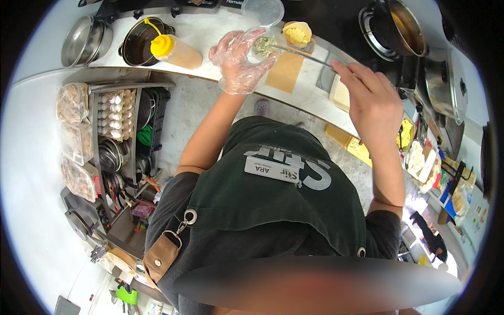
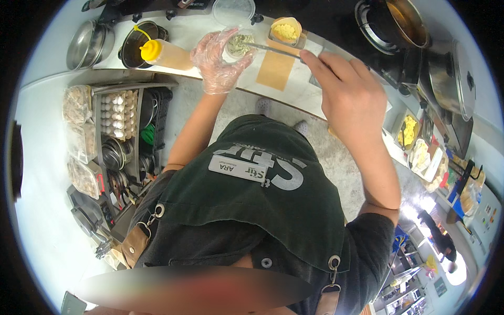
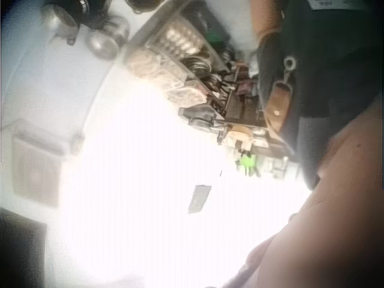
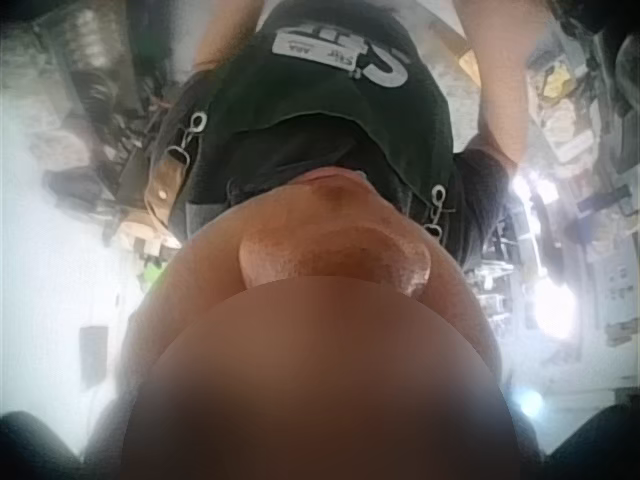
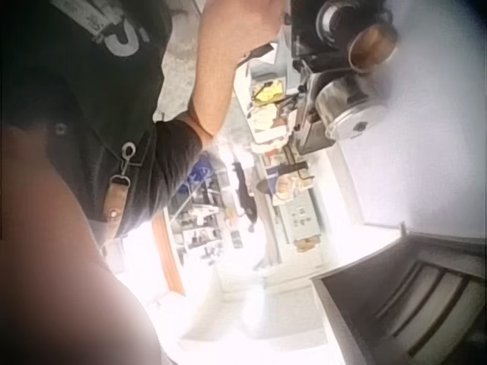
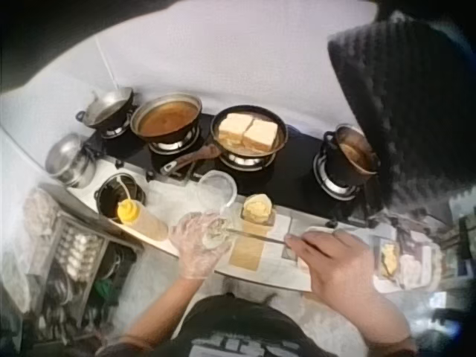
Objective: The person assembles a sandwich by adding chopped vegetables, scrambled eggs, and sauces into a bread roll, then places it in a paper bag and seals it with a sticker. The person uses a spatula and squeeze bottles during the process.
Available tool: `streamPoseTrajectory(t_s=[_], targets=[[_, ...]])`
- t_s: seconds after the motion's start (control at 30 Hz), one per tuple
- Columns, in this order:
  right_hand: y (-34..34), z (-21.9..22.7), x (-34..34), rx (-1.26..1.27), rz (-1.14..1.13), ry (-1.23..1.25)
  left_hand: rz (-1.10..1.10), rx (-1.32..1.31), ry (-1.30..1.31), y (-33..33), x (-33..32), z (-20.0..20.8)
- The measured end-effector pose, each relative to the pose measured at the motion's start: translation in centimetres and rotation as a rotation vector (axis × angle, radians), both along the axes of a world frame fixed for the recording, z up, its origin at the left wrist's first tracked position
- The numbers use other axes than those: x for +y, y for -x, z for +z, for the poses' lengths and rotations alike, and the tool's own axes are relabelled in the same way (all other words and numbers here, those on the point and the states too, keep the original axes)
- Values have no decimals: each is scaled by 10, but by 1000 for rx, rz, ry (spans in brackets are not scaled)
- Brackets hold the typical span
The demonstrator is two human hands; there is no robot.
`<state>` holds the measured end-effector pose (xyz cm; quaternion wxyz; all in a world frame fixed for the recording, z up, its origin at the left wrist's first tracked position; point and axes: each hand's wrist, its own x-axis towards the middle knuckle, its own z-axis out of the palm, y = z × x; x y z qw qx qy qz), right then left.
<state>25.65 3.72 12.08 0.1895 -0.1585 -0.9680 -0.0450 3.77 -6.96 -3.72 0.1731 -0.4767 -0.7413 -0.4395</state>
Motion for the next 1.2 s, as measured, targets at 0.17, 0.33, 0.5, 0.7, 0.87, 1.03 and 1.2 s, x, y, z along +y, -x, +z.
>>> streamPoseTrajectory(t_s=[0.17, 0.33, 0.5, 0.7, 0.87, 1.03, 1.2], targets=[[10, 43, 2, -49, 85, -274, -63, 175, -58, 6, 7, 49], [17, 59, 6, -65, 116, -369, -321, 30, -94, 15, 11, 72], [11, 82, 1, -81, 85, -382, -367, -86, -91, 19, 15, 79], [11, 77, 3, -57, 59, -329, -415, -55, -154, 21, 24, 85], [10, 71, 7, -89, 30, -315, -450, 29, -158, 21, 30, 86], [8, 60, 15, -86, -15, -83, -467, 167, -253, 27, 44, 81], [5, 30, 32, -8, -74, 530, -435, 156, -296, 26, 50, 68]])
